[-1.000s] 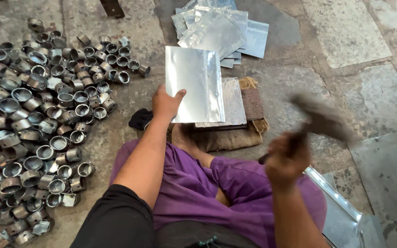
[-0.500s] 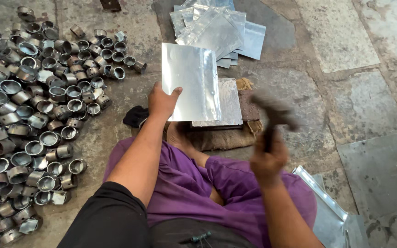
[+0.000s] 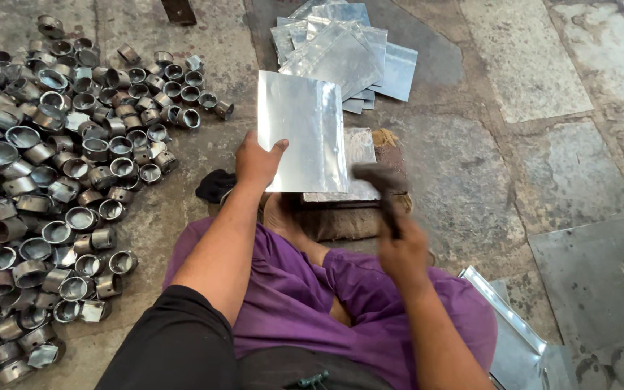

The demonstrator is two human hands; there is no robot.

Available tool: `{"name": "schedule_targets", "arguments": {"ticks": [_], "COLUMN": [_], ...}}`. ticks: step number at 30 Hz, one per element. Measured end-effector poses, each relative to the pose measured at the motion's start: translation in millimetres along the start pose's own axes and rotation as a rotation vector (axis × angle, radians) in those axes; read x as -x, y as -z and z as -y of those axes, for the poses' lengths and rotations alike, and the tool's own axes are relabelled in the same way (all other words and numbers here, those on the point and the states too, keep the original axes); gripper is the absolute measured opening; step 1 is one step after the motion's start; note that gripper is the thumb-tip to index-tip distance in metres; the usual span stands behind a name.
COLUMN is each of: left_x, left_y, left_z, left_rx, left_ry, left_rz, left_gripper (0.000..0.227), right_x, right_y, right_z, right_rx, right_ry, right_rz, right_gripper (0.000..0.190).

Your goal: The person sits on the floor and repeatedly hammers a rectangular metal sheet placed on a wooden block. They hold the sheet with one hand and strike it with a hammer in the other hand, occasionally adjusting the sheet's position.

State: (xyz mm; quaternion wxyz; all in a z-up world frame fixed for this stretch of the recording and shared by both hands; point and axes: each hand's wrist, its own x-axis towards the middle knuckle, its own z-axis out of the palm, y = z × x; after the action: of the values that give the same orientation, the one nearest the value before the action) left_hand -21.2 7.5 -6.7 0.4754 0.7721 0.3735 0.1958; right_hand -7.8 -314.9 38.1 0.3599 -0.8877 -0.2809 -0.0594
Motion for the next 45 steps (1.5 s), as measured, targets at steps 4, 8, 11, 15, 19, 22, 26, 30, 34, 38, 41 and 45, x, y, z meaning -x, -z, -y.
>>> {"name": "schedule_targets", "arguments": {"ticks": [4, 8, 11, 15, 19, 22, 26, 30, 34, 38, 41, 45], "left_x": [-5.9, 3.5, 7.6, 9.1, 5.7, 8.3, 9.9, 15.0, 16.8, 10.9, 14.8, 15.2], "left_y": [-3.0, -7.7, -5.8, -4.8, -10.2, -9.5, -4.4, -3.5, -4.2, 0.2, -1.7, -4.2], "left_z": [3.9, 10.6, 6.4, 5.0, 13.4, 13.6, 6.1, 3.9, 6.8, 3.0, 5.7, 7.3], "left_rx": [-0.005, -0.021, -0.033, -0.035, -0.075, -0.055, -0.046, -0.051, -0.087, -0.079, -0.105, -0.153], "left_ry": [-0.032, -0.017, -0.047, -0.064, -0.091, -0.142, -0.055, -0.157, -0.029, -0.043, -0.035, -0.147], "left_rz": [-0.007, -0.001, 0.003, 0.014, 0.000, -0.026, 0.055, -0.009, 0.073, 0.065, 0.098, 0.032], "left_gripper": [0.056, 0.057, 0.055, 0.054, 0.057, 0.059, 0.056, 0.055, 0.058, 0.057, 0.063, 0.084], "right_x": [-5.4, 4.1, 8.8, 13.0, -6.3, -5.1, 15.6, 16.4, -6.0, -2.4, 9.7, 19.4], "right_y": [2.7, 50.5, 57.2, 17.5, -12.8, 23.6, 49.3, 10.5, -18.1, 33.9, 54.9, 21.8], "right_z": [12.2, 38.2, 34.1, 0.5, -5.1, 17.7, 34.0, 5.6, -11.7, 17.0, 25.2, 3.1], "right_rx": [0.080, -0.198, -0.478, -0.394, 0.120, 0.066, -0.507, -0.273, 0.156, -0.092, -0.421, -0.589], "right_ry": [-0.011, 0.124, 0.189, 0.117, 0.095, 0.095, 0.083, 0.283, 0.185, 0.061, 0.143, 0.124], "right_rz": [0.015, -0.256, -0.443, -0.359, 0.008, -0.153, -0.381, -0.487, 0.015, -0.193, -0.387, -0.514], "right_gripper": [0.039, 0.035, 0.035, 0.034, 0.048, 0.056, 0.046, 0.030, 0.050, 0.047, 0.040, 0.021]}}
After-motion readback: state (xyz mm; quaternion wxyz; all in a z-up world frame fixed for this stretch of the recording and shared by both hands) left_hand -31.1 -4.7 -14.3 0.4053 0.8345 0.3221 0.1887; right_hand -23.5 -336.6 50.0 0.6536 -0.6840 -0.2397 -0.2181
